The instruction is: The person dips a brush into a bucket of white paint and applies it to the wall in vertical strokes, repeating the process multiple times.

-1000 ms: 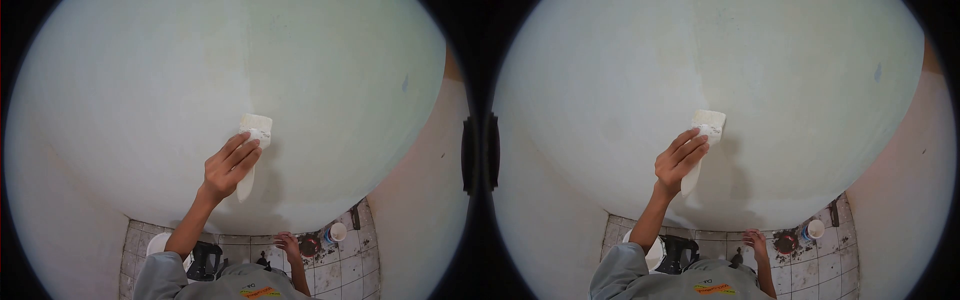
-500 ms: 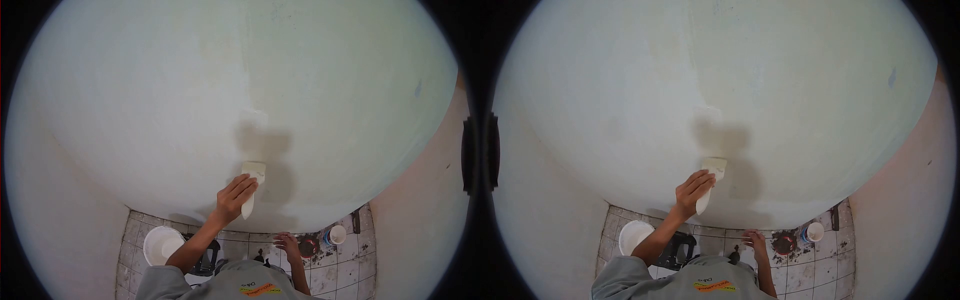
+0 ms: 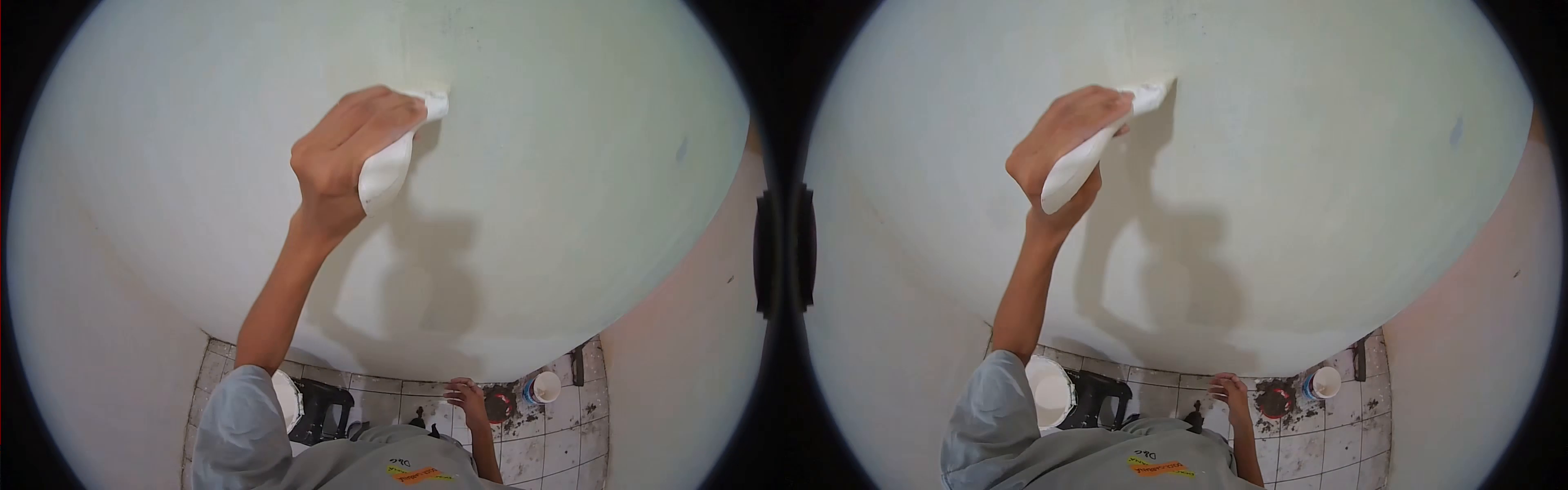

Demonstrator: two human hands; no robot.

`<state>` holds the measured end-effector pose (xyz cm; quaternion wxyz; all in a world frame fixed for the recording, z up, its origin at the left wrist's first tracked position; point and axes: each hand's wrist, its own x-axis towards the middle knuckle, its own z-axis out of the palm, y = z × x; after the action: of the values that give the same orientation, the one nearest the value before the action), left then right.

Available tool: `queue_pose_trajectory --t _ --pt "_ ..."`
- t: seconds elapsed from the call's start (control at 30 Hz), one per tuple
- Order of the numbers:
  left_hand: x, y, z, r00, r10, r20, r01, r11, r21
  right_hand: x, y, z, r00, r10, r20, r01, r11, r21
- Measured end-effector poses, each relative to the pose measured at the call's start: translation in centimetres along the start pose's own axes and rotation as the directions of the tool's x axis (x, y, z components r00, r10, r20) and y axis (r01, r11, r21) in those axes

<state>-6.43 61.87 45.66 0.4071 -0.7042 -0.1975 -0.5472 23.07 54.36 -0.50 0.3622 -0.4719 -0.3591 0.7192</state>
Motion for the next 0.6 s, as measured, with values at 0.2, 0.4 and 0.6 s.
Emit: queue_pose_trajectory --t 0.2,0.4,0.6 --pt "-5.8 2.9 0.0 0.990 -0.069 0.122 0.052 0.989 0.141 0.1 1.7 -0.3 0.999 0.007 0.037 -0.008 0.999 0.039" --pt "-16.0 10.2 -0.4 0.865 -0.357 0.352 0.379 0.926 0.007 0.4 2.1 -0.4 0.997 0.027 0.067 -0.026 1.000 -0.013" --pt "-11.0 5.0 -0.5 0.878 -0.351 0.325 0.387 0.921 -0.052 0.7 1.7 -0.5 0.998 0.021 0.063 -0.018 0.999 -0.040"
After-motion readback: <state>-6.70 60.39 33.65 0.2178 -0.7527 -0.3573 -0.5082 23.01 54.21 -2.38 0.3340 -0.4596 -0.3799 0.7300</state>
